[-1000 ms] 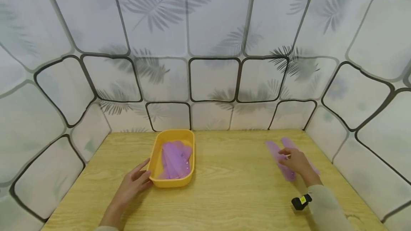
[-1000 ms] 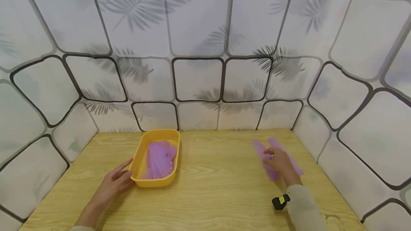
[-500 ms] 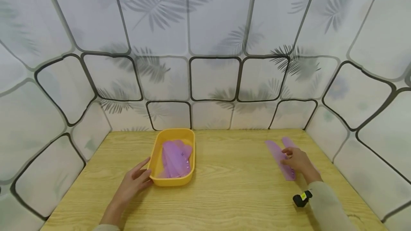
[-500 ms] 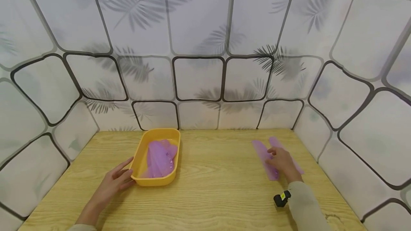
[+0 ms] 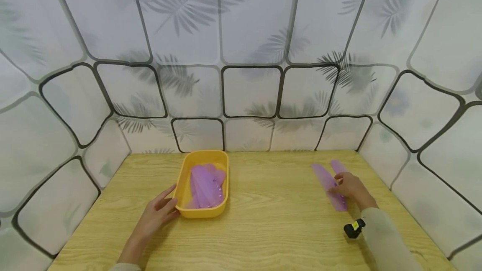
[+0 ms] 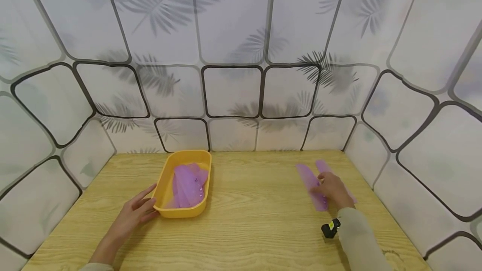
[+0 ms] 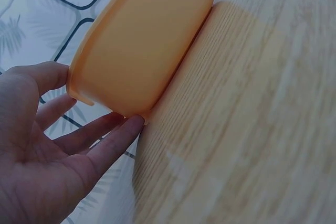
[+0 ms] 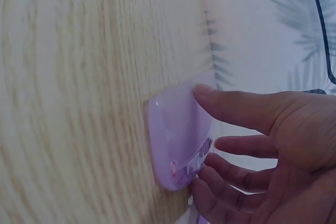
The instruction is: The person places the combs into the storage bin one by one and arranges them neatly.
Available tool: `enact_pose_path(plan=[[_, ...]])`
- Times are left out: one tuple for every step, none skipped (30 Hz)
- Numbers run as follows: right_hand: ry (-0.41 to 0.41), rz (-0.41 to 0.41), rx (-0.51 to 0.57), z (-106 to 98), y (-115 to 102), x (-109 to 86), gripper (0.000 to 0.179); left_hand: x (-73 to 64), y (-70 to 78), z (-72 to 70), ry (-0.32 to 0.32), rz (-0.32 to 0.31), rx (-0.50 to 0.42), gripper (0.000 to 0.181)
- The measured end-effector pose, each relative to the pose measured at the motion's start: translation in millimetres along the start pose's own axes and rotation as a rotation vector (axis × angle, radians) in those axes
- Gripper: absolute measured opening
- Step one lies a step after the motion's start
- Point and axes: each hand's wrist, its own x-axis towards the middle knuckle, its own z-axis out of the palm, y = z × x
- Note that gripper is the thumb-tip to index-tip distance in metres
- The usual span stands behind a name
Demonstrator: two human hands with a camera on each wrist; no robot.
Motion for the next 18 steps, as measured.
enact_pose_path(plan=[[-0.011, 0.007, 0.004, -0.3, -0.5, 0.1, 0.069, 0.2, 0.1, 0.2, 0.004, -0.004, -0.006, 0.062], [-0.022, 0.013, 0.012, -0.1, -0.6, 0.1, 0.07, 0.3, 0.1, -0.1, 0.001, -0.006, -0.005, 0.062], [-0.031, 0.018, 0.018, 0.2, -0.8, 0.0, 0.072, 0.2, 0.4, -0.2, 0.0, -0.006, -0.005, 0.062], [-0.039, 0.021, 0.021, 0.3, -0.6, 0.2, 0.074, 0.3, 0.5, -0.4, -0.004, -0.007, -0.003, 0.062], [-0.043, 0.019, 0.016, 0.6, -0.3, 0.4, 0.075, 0.4, 0.5, -0.4, -0.002, -0.01, -0.009, 0.062], [-0.046, 0.017, 0.014, 0.9, 0.2, 0.7, 0.075, 0.4, 0.6, -0.6, -0.005, -0.011, -0.008, 0.062], [-0.046, 0.013, 0.01, 1.2, 0.4, 0.8, 0.076, 0.3, 0.9, -0.6, -0.005, -0.009, -0.009, 0.062], [-0.044, 0.01, 0.005, 1.6, 0.7, 0.8, 0.076, 0.3, 1.0, -0.7, -0.007, -0.009, -0.008, 0.062], [-0.041, -0.002, -0.005, 1.9, 1.1, 1.0, 0.077, 0.2, 1.1, -0.6, -0.006, -0.008, -0.008, 0.062], [-0.038, -0.012, -0.014, 2.0, 1.6, 1.3, 0.077, 0.4, 0.9, -0.7, -0.007, -0.008, -0.008, 0.062], [-0.034, -0.022, -0.019, 2.2, 1.7, 1.2, 0.078, 0.2, 1.1, -0.5, -0.007, -0.007, -0.008, 0.061], [-0.028, -0.032, -0.024, 2.3, 2.1, 1.1, 0.078, 0.3, 1.0, -0.5, -0.007, -0.007, -0.007, 0.061], [-0.025, -0.044, -0.025, 2.2, 2.5, 0.9, 0.078, 0.2, 1.1, -0.3, -0.006, -0.006, -0.008, 0.061], [-0.023, -0.055, -0.02, 2.2, 2.8, 0.5, 0.078, 0.2, 1.1, -0.2, -0.006, -0.005, -0.008, 0.061], [-0.024, -0.063, -0.009, 1.9, 3.1, 0.1, 0.078, 0.1, 1.1, 0.0, -0.004, -0.006, -0.007, 0.061], [-0.021, -0.07, 0.004, 1.7, 3.4, -0.3, 0.076, -0.1, 1.0, -0.1, -0.004, -0.003, -0.005, 0.061], [-0.019, -0.082, 0.02, 1.9, 4.3, -0.5, 0.076, -0.3, 1.0, -0.3, -0.003, -0.002, -0.004, 0.06], [-0.02, -0.094, 0.044, 2.1, 4.9, -1.0, 0.074, -0.6, 0.9, -0.4, -0.002, 0.0, -0.004, 0.06]])
